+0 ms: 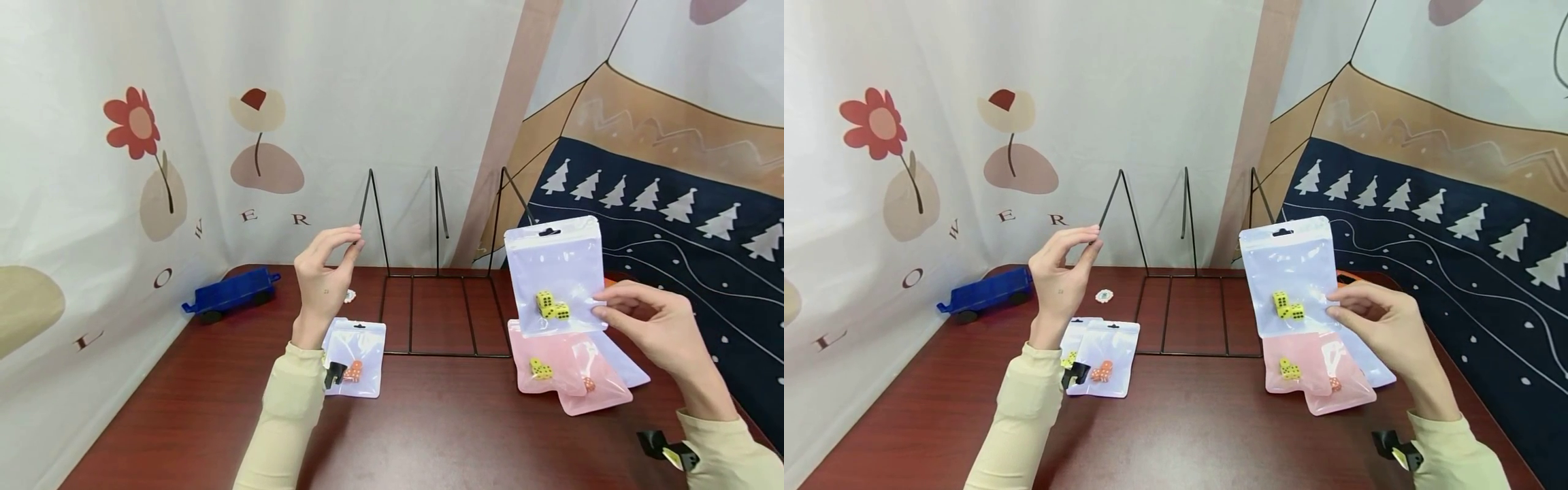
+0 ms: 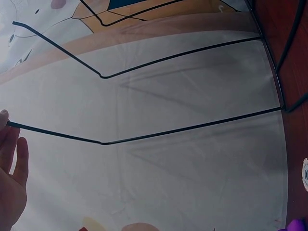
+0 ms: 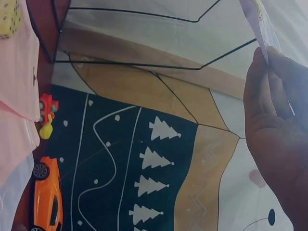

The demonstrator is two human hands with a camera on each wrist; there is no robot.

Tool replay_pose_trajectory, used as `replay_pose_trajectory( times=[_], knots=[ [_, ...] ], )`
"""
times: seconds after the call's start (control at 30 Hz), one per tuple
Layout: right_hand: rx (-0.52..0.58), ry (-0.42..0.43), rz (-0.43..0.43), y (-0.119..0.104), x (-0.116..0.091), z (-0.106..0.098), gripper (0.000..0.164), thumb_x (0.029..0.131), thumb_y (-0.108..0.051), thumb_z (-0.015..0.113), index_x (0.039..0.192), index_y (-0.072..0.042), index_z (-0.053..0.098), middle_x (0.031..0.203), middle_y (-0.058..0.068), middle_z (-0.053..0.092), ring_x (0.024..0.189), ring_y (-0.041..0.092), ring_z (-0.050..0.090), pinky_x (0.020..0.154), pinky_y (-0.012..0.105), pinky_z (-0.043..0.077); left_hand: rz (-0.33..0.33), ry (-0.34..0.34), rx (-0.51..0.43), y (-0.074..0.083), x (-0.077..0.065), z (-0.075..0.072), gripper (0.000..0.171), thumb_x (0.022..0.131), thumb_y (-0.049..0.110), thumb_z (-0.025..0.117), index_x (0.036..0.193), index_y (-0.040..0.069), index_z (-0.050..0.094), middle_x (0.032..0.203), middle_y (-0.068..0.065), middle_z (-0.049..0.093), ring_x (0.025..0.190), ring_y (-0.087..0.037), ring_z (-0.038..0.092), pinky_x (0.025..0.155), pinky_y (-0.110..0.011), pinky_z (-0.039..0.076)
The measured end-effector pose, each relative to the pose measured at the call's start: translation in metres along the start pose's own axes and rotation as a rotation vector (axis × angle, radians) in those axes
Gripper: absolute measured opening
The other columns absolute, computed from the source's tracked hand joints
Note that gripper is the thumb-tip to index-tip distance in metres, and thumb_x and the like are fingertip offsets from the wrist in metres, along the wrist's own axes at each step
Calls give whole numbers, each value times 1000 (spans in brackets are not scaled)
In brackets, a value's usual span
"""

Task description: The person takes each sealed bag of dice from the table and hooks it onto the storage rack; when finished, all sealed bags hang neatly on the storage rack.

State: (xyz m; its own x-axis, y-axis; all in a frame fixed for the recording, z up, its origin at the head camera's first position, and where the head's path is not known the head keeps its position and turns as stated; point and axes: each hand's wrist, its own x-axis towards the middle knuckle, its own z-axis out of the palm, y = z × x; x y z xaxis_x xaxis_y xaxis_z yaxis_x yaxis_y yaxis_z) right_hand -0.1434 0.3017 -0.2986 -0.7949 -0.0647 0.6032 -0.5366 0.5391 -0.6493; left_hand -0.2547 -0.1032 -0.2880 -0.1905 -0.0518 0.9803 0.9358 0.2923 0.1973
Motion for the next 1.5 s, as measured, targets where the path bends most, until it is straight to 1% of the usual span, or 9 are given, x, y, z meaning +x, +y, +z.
replay_pose_trajectory(
  times=[0.13, 0.37, 0.57, 0.8, 1.0, 1.2, 1.37, 1.5],
  knots=[
    [-17, -16, 21, -2, 0, 3, 25, 68, 14, 67, 91, 3, 64, 80, 2, 61, 58, 13, 52, 49, 18, 45, 5, 0, 1, -3, -2, -1, 21, 68, -9, 68, 85, 3, 67, 91, -9, 64, 86, -22, 60, 76, -34, 48],
    [-62, -32, 48, 11, -2, 3, 25, 69, 8, 69, 92, -2, 65, 83, 0, 61, 60, 12, 52, 49, 17, 44, 12, 3, -10, -4, -1, 0, 17, 70, -7, 68, 84, 2, 67, 91, -9, 64, 86, -23, 60, 76, -34, 48],
    [-53, -37, 45, 4, -2, 4, 25, 69, 10, 68, 91, 0, 64, 82, 0, 61, 60, 12, 52, 49, 17, 44, 18, 6, 1, -5, -1, 0, 13, 72, -3, 68, 84, 2, 67, 90, -8, 65, 86, -22, 61, 75, -33, 48],
    [-40, -40, 45, 17, -2, -1, 25, 69, 7, 69, 92, -1, 64, 82, 2, 61, 59, 14, 53, 48, 19, 45, 16, -1, 3, -3, 0, 0, 13, 72, -2, 68, 84, 3, 67, 90, -9, 64, 86, -21, 61, 75, -33, 48],
    [-70, -49, 50, 10, -1, -1, 23, 70, 7, 68, 91, -1, 64, 81, 0, 61, 60, 15, 53, 48, 18, 45, 15, 2, 4, -3, 0, 0, 13, 72, -2, 68, 84, 3, 67, 89, -9, 64, 86, -21, 61, 75, -33, 48],
    [-75, -22, 64, -2, 1, 7, 19, 72, 5, 67, 90, 0, 64, 79, -2, 61, 60, 11, 53, 49, 17, 45, 17, 4, 1, -3, -1, 0, 14, 72, -3, 68, 84, 2, 67, 89, -10, 64, 86, -22, 61, 75, -33, 48],
    [-58, 13, 75, 1, 1, 14, 19, 73, 4, 67, 91, 1, 64, 78, -2, 62, 60, 13, 53, 49, 17, 44, 21, 9, 0, -1, 0, 1, 14, 71, -4, 69, 83, 2, 67, 89, -10, 64, 85, -22, 61, 74, -32, 48],
    [-57, 34, 88, 4, 1, 20, 18, 73, 2, 67, 91, 0, 64, 77, -1, 63, 59, 13, 53, 48, 17, 44, 37, 13, -3, 7, 4, 1, 14, 70, -7, 68, 82, 0, 66, 87, -13, 64, 84, -23, 61, 74, -32, 48]
  ],
)
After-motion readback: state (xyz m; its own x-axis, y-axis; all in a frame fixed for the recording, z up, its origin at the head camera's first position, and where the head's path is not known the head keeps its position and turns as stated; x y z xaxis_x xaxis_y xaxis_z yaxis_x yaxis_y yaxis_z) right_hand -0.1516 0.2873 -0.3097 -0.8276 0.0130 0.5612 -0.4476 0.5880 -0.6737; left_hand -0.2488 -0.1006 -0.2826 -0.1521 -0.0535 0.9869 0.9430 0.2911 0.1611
